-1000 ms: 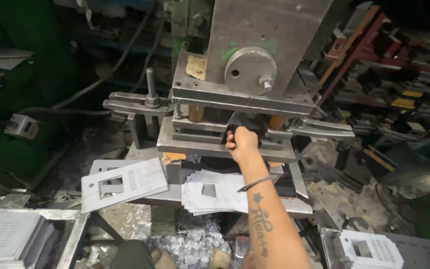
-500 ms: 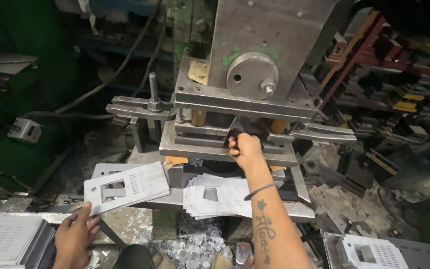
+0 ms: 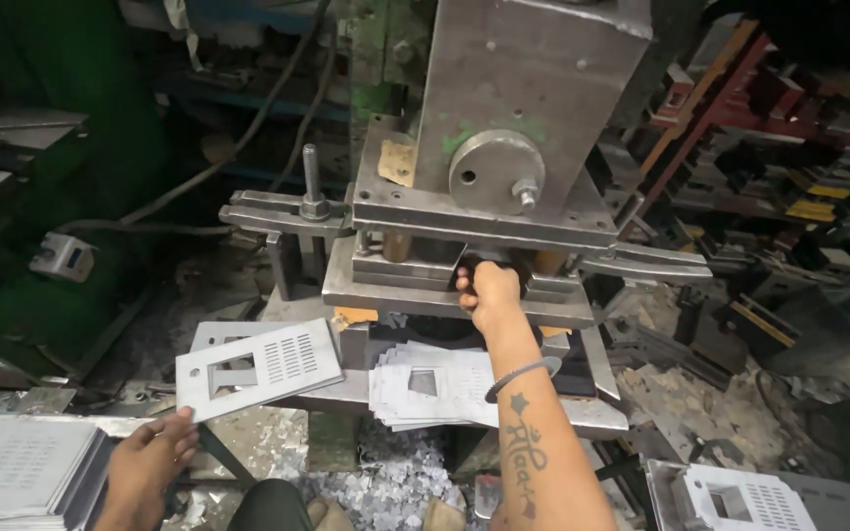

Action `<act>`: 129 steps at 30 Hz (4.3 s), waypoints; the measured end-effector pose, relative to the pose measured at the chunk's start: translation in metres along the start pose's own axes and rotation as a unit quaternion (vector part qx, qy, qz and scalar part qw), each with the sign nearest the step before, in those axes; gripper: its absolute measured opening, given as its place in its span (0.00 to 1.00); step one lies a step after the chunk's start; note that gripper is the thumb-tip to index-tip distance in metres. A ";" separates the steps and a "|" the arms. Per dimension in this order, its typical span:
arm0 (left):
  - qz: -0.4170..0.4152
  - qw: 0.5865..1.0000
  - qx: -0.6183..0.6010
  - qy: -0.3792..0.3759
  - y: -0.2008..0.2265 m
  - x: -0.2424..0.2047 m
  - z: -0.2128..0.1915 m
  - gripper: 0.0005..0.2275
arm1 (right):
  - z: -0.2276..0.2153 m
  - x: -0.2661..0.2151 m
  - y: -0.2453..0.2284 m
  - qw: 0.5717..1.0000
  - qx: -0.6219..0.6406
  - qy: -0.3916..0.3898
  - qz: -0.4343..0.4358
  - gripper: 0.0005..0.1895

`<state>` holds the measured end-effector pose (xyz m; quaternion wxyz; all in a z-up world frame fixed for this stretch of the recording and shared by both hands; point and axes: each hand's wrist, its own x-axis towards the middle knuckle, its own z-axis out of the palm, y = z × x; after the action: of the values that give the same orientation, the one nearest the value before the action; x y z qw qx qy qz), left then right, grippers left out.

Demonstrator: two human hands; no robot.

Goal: Operating a manual industrial stamping press to process and form metal sheets into parts.

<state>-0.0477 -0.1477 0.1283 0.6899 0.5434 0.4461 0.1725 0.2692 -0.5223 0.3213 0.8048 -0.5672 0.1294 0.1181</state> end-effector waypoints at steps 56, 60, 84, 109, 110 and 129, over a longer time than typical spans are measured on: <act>-0.117 0.948 -0.112 -0.272 -0.200 0.091 -0.048 0.26 | -0.023 0.022 -0.007 0.995 0.081 0.013 0.060 0.11; 0.020 0.915 -0.212 -0.343 -0.227 0.138 -0.086 0.28 | -0.017 0.034 0.004 0.996 0.022 -0.019 0.080 0.09; -0.037 0.999 0.033 0.007 0.015 0.001 0.020 0.26 | -0.005 -0.007 -0.005 0.996 -0.082 0.009 -0.019 0.13; 0.060 0.997 -0.025 -0.047 0.100 -0.116 -0.001 0.21 | -0.126 -0.143 0.181 0.999 0.006 0.037 0.030 0.15; 0.089 0.988 0.054 -0.118 0.109 -0.129 0.012 0.21 | -0.131 -0.140 0.190 0.997 -0.036 0.038 0.050 0.17; -0.074 0.892 -0.283 -0.344 0.097 -0.175 0.213 0.24 | -0.005 -0.046 0.018 0.992 -0.039 -0.084 -0.080 0.14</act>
<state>0.0527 -0.3674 0.2933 0.9355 0.3159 0.1523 0.0424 0.2194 -0.5232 0.3194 0.7970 -0.5946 0.0105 0.1057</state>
